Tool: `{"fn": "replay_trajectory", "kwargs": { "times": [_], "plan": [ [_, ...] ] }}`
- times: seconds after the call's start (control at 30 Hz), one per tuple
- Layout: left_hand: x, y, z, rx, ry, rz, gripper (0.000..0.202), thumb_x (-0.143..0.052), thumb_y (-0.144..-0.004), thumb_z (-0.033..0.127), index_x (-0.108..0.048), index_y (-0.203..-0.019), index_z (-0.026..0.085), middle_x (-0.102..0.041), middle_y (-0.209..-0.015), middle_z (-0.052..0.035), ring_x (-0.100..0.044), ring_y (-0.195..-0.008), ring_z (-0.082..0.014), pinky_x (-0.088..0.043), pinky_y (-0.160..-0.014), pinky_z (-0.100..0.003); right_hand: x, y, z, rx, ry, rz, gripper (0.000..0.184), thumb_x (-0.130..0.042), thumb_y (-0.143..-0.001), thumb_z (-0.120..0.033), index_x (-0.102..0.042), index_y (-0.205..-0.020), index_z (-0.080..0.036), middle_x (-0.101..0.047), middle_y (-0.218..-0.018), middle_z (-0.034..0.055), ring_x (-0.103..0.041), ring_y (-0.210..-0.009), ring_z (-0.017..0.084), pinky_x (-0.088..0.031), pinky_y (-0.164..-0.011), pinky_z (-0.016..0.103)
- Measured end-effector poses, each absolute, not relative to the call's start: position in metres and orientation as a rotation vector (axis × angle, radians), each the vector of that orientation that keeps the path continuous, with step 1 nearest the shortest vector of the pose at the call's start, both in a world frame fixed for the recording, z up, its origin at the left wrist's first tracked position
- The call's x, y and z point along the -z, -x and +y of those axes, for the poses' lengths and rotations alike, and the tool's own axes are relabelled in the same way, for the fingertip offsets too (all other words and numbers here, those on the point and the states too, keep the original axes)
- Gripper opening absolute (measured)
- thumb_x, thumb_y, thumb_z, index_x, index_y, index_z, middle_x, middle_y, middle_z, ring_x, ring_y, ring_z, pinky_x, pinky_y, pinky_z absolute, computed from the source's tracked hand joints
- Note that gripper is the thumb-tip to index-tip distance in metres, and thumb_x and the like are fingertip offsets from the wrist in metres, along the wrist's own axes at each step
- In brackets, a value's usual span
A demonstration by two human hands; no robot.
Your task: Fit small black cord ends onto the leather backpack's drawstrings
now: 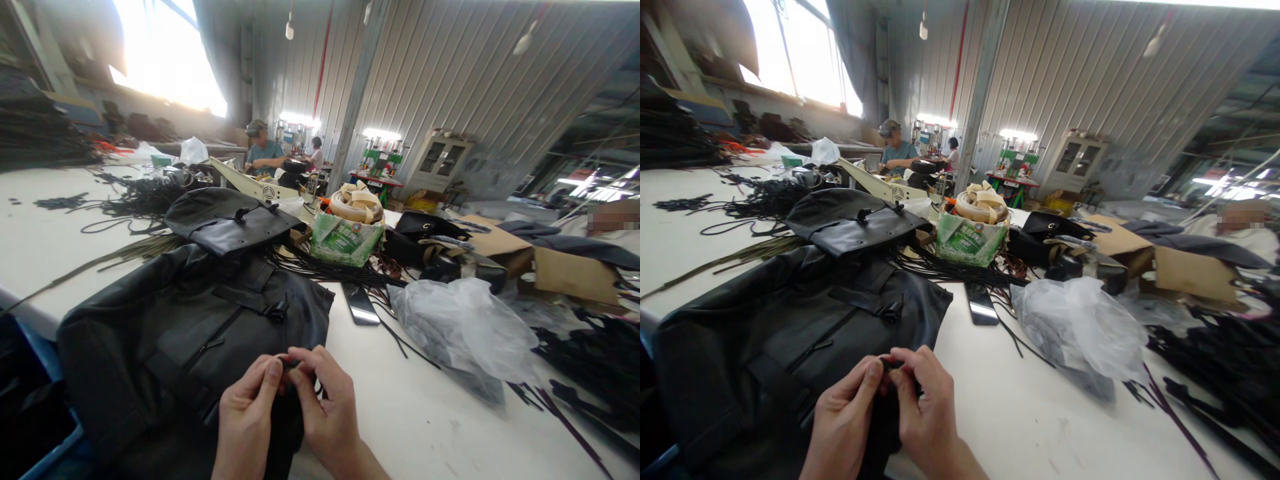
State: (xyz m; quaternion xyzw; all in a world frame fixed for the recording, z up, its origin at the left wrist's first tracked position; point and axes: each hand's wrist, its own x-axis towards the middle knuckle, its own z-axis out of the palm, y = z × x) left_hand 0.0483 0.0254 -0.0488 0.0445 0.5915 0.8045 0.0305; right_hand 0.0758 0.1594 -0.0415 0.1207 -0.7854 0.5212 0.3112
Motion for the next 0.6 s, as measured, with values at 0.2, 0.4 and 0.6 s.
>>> {"fn": "replay_trajectory", "kwargs": {
  "times": [0.2,0.4,0.6],
  "plan": [
    [0.065,-0.045,0.024,-2.544,-0.059,1.628,0.043,-0.087,-0.091,0.056,-0.088,-0.110,0.018,-0.067,-0.092,-0.0066,-0.059,-0.085,-0.0162,-0.052,-0.080,-0.023,0.041,-0.076,0.168,-1.442,-0.323,-2.099,0.040,-0.064,-0.105,-0.013,-0.071,-0.141,-0.029,-0.069,-0.096,0.0008,-0.067,-0.083,0.013,-0.058,-0.079,0.026],
    [0.062,-0.044,0.024,-2.484,-0.139,1.781,0.040,-0.083,-0.094,0.056,-0.085,-0.104,0.017,-0.064,-0.083,-0.0046,-0.057,-0.080,-0.0160,-0.049,-0.073,-0.023,0.040,-0.073,0.165,-1.450,-0.275,-2.087,0.037,-0.065,-0.105,-0.015,-0.072,-0.138,-0.029,-0.069,-0.094,0.0004,-0.066,-0.081,0.012,-0.057,-0.075,0.024],
    [0.055,-0.048,0.026,-2.418,-0.150,1.856,0.047,-0.080,-0.095,0.059,-0.072,-0.076,0.016,-0.059,-0.078,-0.0052,-0.052,-0.075,-0.0173,-0.046,-0.068,-0.024,0.034,-0.073,0.160,-1.503,-0.301,-2.054,0.031,-0.065,-0.106,-0.014,-0.077,-0.130,-0.029,-0.070,-0.096,0.0011,-0.069,-0.084,0.013,-0.057,-0.075,0.024]
  ]
}}
